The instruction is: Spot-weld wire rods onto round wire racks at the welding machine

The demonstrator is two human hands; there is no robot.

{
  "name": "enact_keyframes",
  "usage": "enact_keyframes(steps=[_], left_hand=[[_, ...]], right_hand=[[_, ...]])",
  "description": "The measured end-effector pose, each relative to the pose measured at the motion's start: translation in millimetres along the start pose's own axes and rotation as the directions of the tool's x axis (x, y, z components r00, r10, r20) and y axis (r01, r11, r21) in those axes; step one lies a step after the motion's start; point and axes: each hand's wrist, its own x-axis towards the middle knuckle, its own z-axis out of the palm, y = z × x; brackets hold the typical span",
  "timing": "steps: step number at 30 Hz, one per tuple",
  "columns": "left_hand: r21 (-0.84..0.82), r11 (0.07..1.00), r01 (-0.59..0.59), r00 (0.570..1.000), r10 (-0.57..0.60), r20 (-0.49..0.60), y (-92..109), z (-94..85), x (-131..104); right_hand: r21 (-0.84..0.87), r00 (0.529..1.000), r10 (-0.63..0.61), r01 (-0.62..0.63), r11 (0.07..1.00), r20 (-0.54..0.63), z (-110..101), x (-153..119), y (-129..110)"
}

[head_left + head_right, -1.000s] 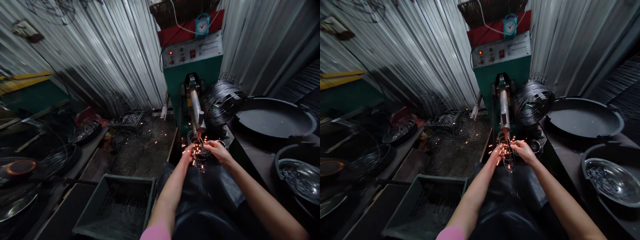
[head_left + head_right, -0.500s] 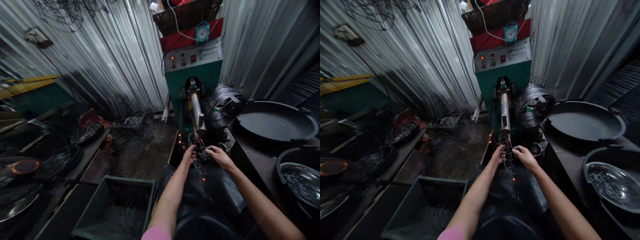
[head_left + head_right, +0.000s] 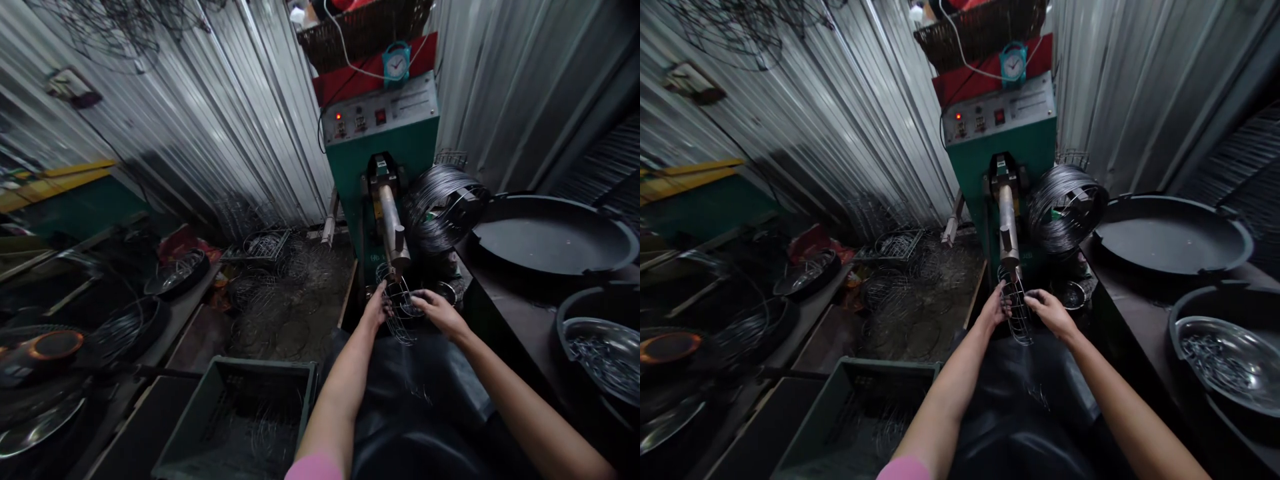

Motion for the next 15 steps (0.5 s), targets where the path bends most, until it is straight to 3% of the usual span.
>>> enact_keyframes(steps=[2,3,4,6,7,8,9,11,15], left_hand=[[0.122,0.984,-0.129,0.991,0.133,-0.029,-7.4,-10.6,-5.7],[0.24,0.936,-0.256,0.961,0.274,-0.044,-11.4,-16.5,-9.0],[0.389,0.83,-0.4,0.895,0.445,-0.029,-15.3,-22.3,-12.3],[0.668,0.426,-0.61,0.672,0.725,0.151,-21.5,-31.2,-17.9],[0.741,0.196,-0.642,0.566,0.773,0.286,-23.5,-33.8,-19.7],[0.769,0.001,-0.639,0.491,0.77,0.407,-24.5,-35.1,-20.6],[0.775,-0.142,-0.616,0.443,0.751,0.49,-24.8,-35.4,-20.5],[0.774,-0.295,-0.56,0.398,0.724,0.563,-23.7,-34.3,-17.5],[0.761,-0.341,-0.551,0.357,0.729,0.585,-21.7,-33.4,-6.5]], right_hand=[[0.008,0.997,0.036,-0.036,0.999,0.063,-3.4,-13.0,10.3],[0.011,0.995,0.043,-0.044,0.999,0.091,-4.7,-18.3,14.7],[0.015,0.993,0.041,-0.043,0.999,0.109,-5.7,-22.4,18.3],[0.016,0.994,0.015,-0.017,1.0,0.112,-5.9,-26.9,23.0],[0.01,0.995,0.0,-0.001,1.0,0.101,-5.2,-27.7,24.2],[0.001,0.997,-0.014,0.014,1.0,0.079,-4.3,-27.9,24.8],[-0.01,0.998,-0.029,0.03,1.0,0.055,-3.2,-27.8,24.8],[-0.027,0.998,-0.052,0.053,0.998,0.027,-1.1,-27.5,23.8],[-0.071,0.998,-0.061,0.062,0.996,0.016,1.2,-29.6,20.5]])
